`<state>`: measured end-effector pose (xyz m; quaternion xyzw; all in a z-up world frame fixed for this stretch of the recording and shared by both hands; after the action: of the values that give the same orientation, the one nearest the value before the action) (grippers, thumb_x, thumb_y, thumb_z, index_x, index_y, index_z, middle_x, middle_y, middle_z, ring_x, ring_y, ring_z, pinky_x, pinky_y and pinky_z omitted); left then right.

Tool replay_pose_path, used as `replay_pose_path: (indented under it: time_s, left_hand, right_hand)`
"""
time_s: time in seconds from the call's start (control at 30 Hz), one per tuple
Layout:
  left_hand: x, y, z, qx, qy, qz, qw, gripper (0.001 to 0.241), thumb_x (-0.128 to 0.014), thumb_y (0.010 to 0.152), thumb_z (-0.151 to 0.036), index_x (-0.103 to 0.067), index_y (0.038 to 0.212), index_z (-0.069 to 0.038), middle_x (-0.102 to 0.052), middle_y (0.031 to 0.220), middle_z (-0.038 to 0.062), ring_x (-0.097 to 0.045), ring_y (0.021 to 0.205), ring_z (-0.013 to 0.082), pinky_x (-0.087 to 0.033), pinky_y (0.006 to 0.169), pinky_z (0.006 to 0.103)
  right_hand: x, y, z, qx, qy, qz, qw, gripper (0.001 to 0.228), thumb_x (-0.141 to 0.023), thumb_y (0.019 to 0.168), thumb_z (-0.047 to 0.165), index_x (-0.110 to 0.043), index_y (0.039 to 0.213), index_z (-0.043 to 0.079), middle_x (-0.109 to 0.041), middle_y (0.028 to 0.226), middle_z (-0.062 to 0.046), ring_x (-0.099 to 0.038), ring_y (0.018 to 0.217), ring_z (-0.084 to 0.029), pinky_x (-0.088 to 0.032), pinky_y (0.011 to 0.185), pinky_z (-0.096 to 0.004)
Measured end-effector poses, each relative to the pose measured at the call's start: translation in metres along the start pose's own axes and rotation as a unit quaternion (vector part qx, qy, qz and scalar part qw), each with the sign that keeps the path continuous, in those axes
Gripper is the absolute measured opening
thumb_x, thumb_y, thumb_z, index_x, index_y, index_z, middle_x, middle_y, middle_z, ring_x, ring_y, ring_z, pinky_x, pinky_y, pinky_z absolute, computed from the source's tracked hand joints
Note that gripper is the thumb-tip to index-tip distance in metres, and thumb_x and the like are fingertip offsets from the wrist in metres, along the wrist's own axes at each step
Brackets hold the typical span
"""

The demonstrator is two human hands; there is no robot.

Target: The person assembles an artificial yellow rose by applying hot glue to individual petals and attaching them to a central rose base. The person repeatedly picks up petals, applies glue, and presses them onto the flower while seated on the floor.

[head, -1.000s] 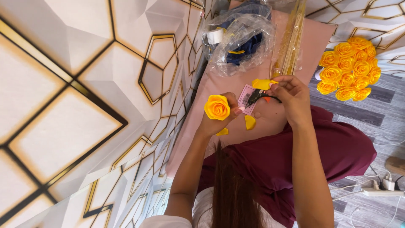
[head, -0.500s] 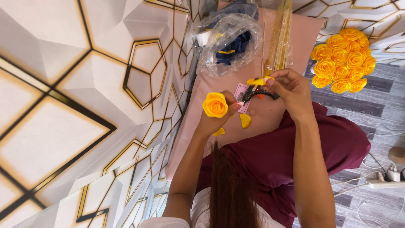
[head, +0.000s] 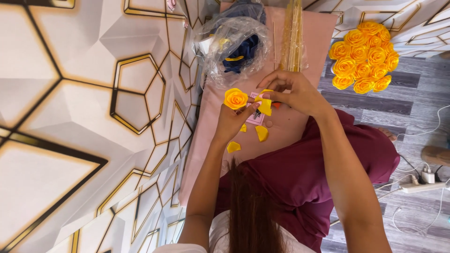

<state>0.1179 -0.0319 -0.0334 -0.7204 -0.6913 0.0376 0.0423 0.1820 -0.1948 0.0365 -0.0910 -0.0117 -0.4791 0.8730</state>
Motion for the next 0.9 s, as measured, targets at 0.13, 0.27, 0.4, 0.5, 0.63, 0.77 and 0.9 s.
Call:
replay_pose_path:
  time_s: [0.13,0.27,0.4,0.5,0.63,0.77,0.9]
  left_hand:
    - [0.004,0.006,-0.013,0.020,-0.009,-0.018,1.000,0.024,-0.082,0.097,-0.028,-0.077,0.111,-0.010,-0.058,0.070,0.004,-0.052,0.062,0.0102,-0.050,0.072,0.0278]
    - [0.016,0.010,-0.017,0.020,0.016,-0.078,0.997,0.025,-0.078,0.100,-0.033,-0.076,0.109,-0.010,-0.055,0.070,0.002,-0.048,0.061,0.0074,-0.047,0.070,0.0248]
    - [0.017,0.008,-0.021,0.008,0.032,-0.096,0.995,0.023,-0.074,0.104,-0.030,-0.074,0.111,-0.009,-0.059,0.077,0.007,-0.055,0.066,0.0125,-0.050,0.073,0.0296]
    - [0.017,0.004,-0.021,-0.001,0.024,-0.111,0.994,0.022,-0.075,0.103,-0.027,-0.073,0.113,-0.007,-0.057,0.078,0.007,-0.053,0.069,0.0115,-0.051,0.075,0.0306]
    - [0.021,0.002,-0.017,0.002,0.012,-0.123,0.992,0.022,-0.076,0.103,-0.028,-0.073,0.113,-0.008,-0.061,0.081,0.008,-0.055,0.070,0.0132,-0.052,0.077,0.0320]
    - [0.026,0.002,-0.012,-0.012,0.010,-0.124,0.992,0.023,-0.075,0.103,-0.031,-0.073,0.114,-0.011,-0.066,0.089,0.009,-0.061,0.075,0.0161,-0.053,0.080,0.0337]
    - [0.032,0.001,-0.008,-0.027,0.010,-0.127,0.992,0.021,-0.074,0.104,-0.027,-0.072,0.115,-0.009,-0.069,0.094,0.012,-0.065,0.079,0.0195,-0.055,0.084,0.0366]
  right_hand:
    - [0.014,0.013,-0.026,-0.001,0.057,-0.030,0.998,0.024,-0.080,0.098,0.009,-0.072,0.120,0.005,-0.078,0.098,-0.010,-0.074,0.087,-0.015,-0.058,0.088,-0.031]
    - [0.044,0.023,-0.170,-0.137,-0.343,-0.033,0.929,0.029,-0.088,0.081,0.034,-0.077,0.103,0.017,-0.077,0.095,-0.006,-0.076,0.097,-0.027,-0.060,0.084,-0.041]
    - [0.041,0.012,-0.246,-0.212,-0.579,0.013,0.788,0.058,-0.085,0.072,0.049,-0.070,0.115,0.012,-0.074,0.111,-0.014,-0.072,0.105,-0.035,-0.057,0.088,-0.053]
    - [0.018,0.017,-0.238,-0.123,-0.658,-0.001,0.743,0.098,-0.090,0.064,0.058,-0.059,0.140,0.003,-0.074,0.109,-0.014,-0.073,0.101,-0.036,-0.055,0.082,-0.054]
    - [0.007,0.020,-0.251,-0.125,-0.652,-0.004,0.747,0.064,-0.078,0.072,0.041,-0.066,0.126,0.009,-0.071,0.103,-0.010,-0.071,0.095,-0.035,-0.053,0.078,-0.049]
    - [0.014,0.019,-0.209,-0.193,-0.558,0.001,0.807,0.081,-0.078,0.072,0.048,-0.057,0.134,0.000,-0.068,0.119,-0.022,-0.072,0.103,-0.045,-0.060,0.084,-0.056]
    - [0.045,0.003,-0.140,-0.209,-0.480,-0.075,0.849,0.066,-0.079,0.078,0.046,-0.065,0.125,0.001,-0.076,0.107,-0.024,-0.074,0.105,-0.049,-0.059,0.089,-0.059]
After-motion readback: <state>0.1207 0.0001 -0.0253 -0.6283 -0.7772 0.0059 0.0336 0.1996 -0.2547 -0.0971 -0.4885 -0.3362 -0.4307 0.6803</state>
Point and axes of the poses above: each hand's wrist, its own y-axis towards the middle knuckle, its own x-axis out of the back of the hand, z = x × y, the point moved 9 cm from there along y, towards the middle knuckle
